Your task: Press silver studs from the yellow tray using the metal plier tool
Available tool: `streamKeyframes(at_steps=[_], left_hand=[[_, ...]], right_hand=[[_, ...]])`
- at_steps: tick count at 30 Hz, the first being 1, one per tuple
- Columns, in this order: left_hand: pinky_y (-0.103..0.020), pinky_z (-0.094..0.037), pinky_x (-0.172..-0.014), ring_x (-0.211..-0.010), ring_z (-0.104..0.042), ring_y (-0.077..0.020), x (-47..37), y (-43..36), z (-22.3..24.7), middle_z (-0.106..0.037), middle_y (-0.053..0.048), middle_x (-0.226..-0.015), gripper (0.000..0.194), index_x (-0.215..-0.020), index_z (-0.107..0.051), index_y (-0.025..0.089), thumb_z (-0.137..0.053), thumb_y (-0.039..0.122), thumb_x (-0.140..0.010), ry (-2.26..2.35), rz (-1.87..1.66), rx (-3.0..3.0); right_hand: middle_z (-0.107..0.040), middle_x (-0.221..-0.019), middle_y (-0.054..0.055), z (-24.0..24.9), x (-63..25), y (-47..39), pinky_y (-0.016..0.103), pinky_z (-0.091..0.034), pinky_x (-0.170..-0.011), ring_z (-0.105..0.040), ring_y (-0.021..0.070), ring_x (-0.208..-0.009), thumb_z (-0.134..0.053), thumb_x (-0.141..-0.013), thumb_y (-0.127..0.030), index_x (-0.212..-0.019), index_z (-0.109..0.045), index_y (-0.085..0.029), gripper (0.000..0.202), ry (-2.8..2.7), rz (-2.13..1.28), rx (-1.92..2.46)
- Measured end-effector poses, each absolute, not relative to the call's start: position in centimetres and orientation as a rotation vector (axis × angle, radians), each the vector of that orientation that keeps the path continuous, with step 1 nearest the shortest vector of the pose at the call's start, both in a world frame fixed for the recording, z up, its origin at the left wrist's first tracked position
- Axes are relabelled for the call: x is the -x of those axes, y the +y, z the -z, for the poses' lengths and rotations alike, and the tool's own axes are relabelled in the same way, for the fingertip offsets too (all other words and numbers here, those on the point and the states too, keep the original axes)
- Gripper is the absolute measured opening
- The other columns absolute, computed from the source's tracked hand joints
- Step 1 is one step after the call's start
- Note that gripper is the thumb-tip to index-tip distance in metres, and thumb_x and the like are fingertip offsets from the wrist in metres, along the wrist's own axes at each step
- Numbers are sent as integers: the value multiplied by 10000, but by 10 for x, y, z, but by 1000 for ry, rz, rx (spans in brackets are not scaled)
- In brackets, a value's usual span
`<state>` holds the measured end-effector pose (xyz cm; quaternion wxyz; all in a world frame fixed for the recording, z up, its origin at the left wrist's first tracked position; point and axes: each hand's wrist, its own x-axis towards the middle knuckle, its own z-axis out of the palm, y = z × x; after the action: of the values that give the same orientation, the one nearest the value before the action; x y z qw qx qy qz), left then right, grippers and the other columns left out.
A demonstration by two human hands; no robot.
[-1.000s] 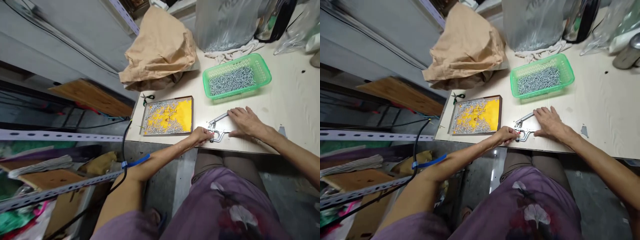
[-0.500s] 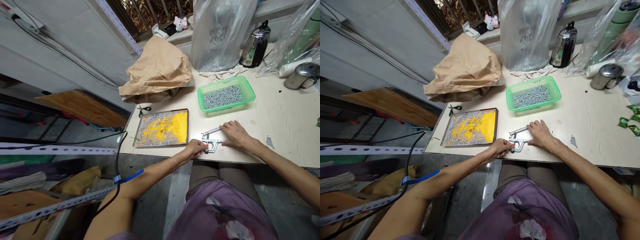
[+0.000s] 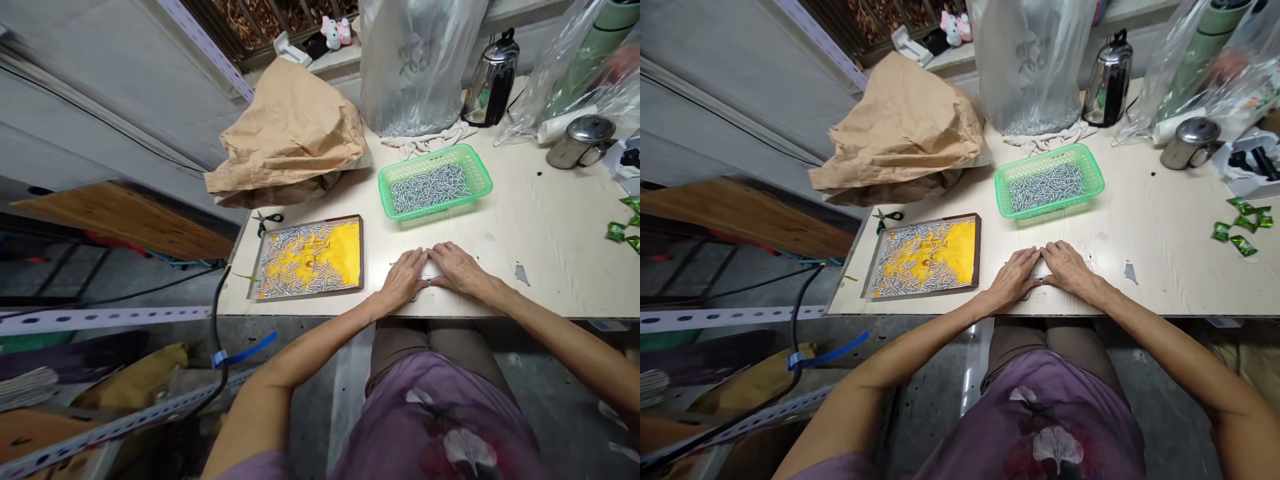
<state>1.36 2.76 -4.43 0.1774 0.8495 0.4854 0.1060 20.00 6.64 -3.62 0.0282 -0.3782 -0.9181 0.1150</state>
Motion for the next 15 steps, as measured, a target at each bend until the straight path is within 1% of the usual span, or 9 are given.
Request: streamKeyframes(at_steps=[2,5,7,9,10,13,15], left_hand=[[-463,-417,-1062,-1242,-493,-289,-16,33,46,-504,-187,-1390,586,-1374,-401,112,-633,255,-856,1322,-227,-2420],[-451,-430,-1033,-1185,-509,-292,-18,38,42,-520,-191,-1348,652,-1388,-371,92,-662,261,-830,1355,-129,-2419],[-443,-452,-988,-1148,-518,-295,-20,42,38,-538,-185,-1300,699,-1388,-367,92,-693,309,-810,1401,-78,-2402],[-433,-473,-935,-1111,-525,-291,-24,46,34,-562,-162,-1235,688,-1374,-385,108,-697,353,-812,1404,-35,-2403],[-424,-479,-911,-1094,-527,-286,-26,48,33,-574,-146,-1194,641,-1351,-413,121,-687,360,-823,1387,-14,-2414],[-376,-480,-853,-1052,-529,-259,-30,49,31,-591,-104,-1083,400,-1218,-522,152,-636,325,-875,1339,53,-2453],[-342,-473,-815,-1030,-531,-241,-33,46,30,-596,-88,-1030,242,-1119,-572,164,-587,289,-912,1343,98,-2455]], right_hand=[[-597,-1163,152,37,-204,67,411,-464,-887,-539,297,-1068,-752,-747,-349,-1227,-526,-132,574,-2829,-415,1145],[-563,-1243,178,36,-211,69,415,-465,-906,-497,320,-1157,-813,-672,-326,-1302,-474,-109,747,-2828,-430,1195],[-585,-1200,164,33,-214,71,408,-471,-877,-513,318,-1124,-820,-669,-328,-1292,-492,-116,736,-2842,-418,1231],[-615,-1117,137,29,-214,72,383,-471,-813,-545,297,-1041,-809,-693,-342,-1253,-533,-133,658,-2867,-396,1243],[-626,-1073,126,28,-213,72,368,-461,-783,-554,287,-1004,-800,-710,-343,-1218,-560,-137,599,-2878,-371,1249],[-638,-940,99,26,-211,68,330,-407,-738,-563,248,-912,-756,-778,-306,-1052,-642,-144,338,-2902,-275,1247],[-638,-867,79,29,-210,63,313,-376,-719,-562,220,-856,-694,-840,-263,-943,-666,-157,150,-2899,-243,1235]])
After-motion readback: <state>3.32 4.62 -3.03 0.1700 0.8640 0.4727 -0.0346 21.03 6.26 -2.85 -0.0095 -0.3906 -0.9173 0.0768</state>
